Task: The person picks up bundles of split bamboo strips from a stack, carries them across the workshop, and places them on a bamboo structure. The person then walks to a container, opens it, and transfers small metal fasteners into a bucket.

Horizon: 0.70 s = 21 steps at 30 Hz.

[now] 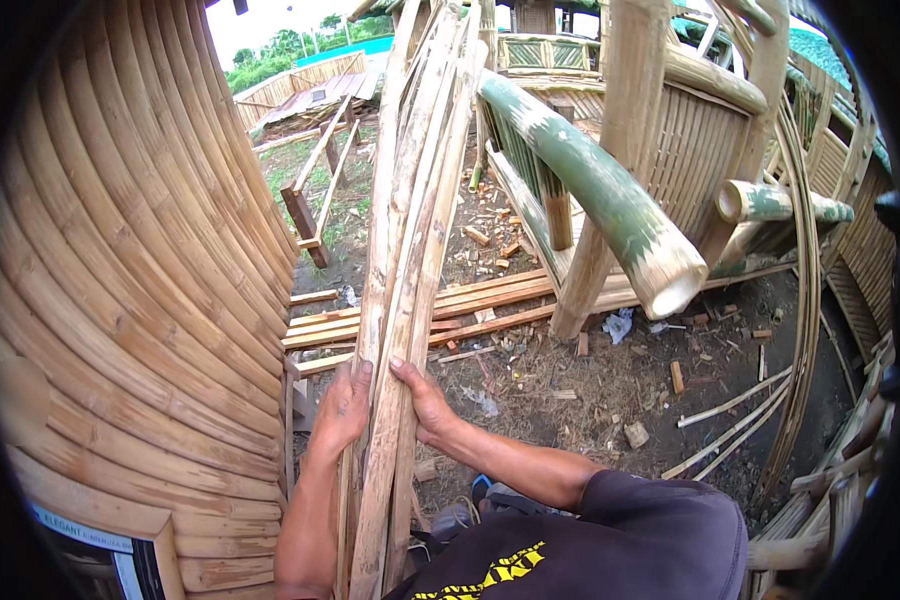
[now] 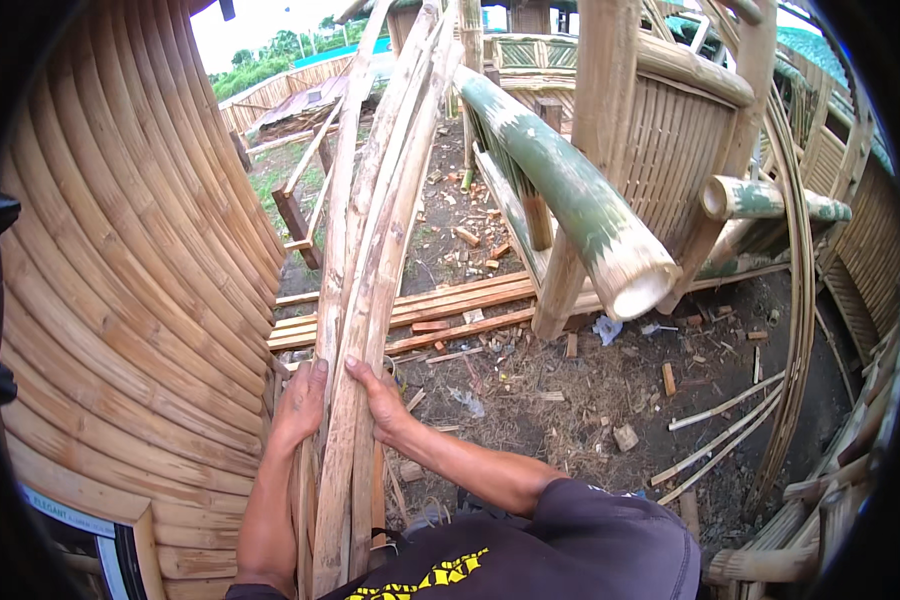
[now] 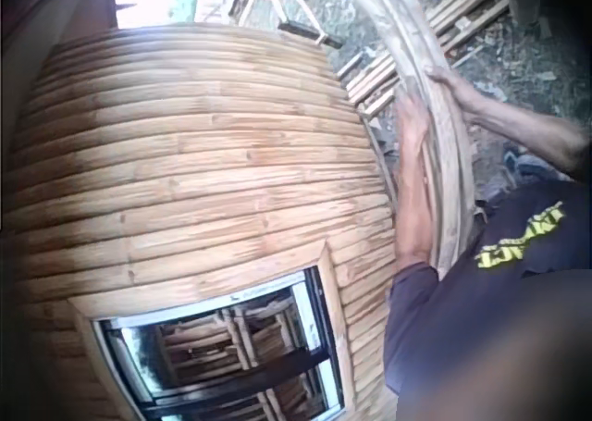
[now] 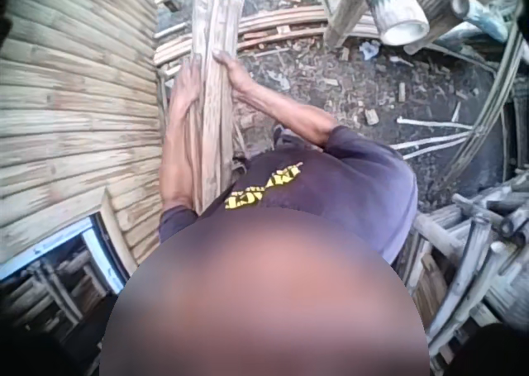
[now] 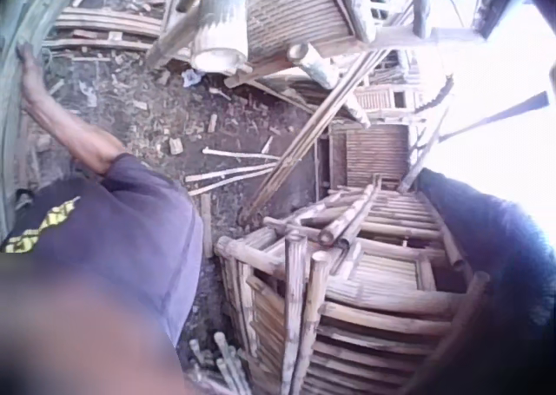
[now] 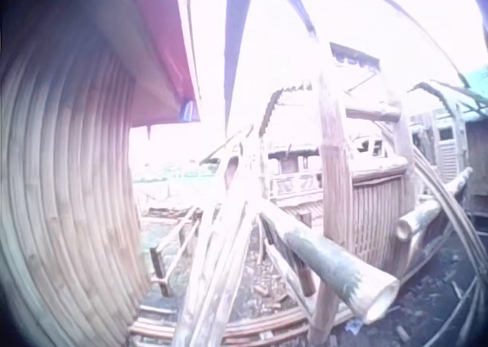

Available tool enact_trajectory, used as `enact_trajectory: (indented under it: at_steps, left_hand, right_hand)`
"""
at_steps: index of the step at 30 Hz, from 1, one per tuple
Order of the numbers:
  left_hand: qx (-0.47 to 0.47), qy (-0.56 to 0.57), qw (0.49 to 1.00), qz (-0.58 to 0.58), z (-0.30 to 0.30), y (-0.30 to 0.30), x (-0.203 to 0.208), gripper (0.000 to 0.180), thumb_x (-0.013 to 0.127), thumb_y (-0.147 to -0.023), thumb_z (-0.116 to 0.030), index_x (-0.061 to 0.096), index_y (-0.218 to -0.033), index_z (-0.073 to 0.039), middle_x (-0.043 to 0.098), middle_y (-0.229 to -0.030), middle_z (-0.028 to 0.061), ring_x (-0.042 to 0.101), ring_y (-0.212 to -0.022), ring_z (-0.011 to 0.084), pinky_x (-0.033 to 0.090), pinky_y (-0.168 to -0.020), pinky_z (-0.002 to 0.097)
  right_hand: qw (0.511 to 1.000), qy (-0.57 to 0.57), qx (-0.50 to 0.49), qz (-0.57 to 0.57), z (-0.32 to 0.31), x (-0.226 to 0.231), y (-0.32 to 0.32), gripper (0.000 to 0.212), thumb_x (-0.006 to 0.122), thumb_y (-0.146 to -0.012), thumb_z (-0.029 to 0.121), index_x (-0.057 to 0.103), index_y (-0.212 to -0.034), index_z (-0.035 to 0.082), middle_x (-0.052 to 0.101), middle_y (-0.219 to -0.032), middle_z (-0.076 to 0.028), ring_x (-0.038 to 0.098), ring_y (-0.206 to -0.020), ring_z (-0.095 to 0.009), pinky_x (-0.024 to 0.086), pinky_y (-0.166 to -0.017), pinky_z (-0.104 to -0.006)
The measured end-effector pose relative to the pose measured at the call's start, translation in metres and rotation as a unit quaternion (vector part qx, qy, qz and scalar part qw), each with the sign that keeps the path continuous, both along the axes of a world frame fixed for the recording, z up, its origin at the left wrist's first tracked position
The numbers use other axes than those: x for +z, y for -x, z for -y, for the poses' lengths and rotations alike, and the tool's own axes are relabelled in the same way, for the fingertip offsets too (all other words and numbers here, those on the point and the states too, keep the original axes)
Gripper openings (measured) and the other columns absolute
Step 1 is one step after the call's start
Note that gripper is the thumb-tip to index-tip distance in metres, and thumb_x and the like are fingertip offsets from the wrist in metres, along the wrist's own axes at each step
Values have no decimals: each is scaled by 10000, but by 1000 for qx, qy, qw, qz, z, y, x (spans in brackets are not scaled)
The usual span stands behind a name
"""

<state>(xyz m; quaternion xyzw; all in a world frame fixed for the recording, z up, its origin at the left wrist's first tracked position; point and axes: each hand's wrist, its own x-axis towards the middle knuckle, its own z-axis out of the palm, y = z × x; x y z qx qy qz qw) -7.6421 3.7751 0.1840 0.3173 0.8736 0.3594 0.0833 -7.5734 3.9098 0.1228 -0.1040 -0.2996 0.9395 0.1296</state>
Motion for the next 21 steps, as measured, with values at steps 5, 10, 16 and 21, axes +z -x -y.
enact_trajectory:
  at_steps: [5,10,16,21]
  left_hand:
    - [-37,-6,999,-33,-123,119,47,660,397,-1041,-530,530,-1016,116,619,-910,397,612,-945,555,469,-816,554]
    - [-56,6,996,-69,-243,229,67,710,365,-1035,-568,539,-1048,120,612,-978,406,604,-1021,540,459,-876,561]
    - [-119,-19,988,-93,-384,343,84,725,396,-1034,-529,564,-1056,175,654,-923,386,654,-962,526,524,-852,545]
    - [-172,-62,981,-61,-482,412,99,733,392,-1030,-550,568,-1060,162,637,-954,390,634,-987,525,496,-868,549]
  right_hand:
    - [999,0,-25,-42,-106,27,113,612,642,-935,432,514,-1329,-18,664,-1147,-150,677,-1016,-212,566,-909,-369]
    - [995,-60,-67,-51,-228,40,227,571,597,-944,435,527,-1301,-6,672,-1098,-143,695,-972,-223,601,-859,-367]
    - [984,-47,-150,-86,-360,60,331,594,625,-928,429,526,-1315,-10,681,-1089,-152,701,-965,-230,606,-866,-366]
    - [977,-72,-172,-104,-465,80,384,532,621,-935,422,561,-1263,8,698,-1054,-139,716,-907,-226,614,-834,-373]
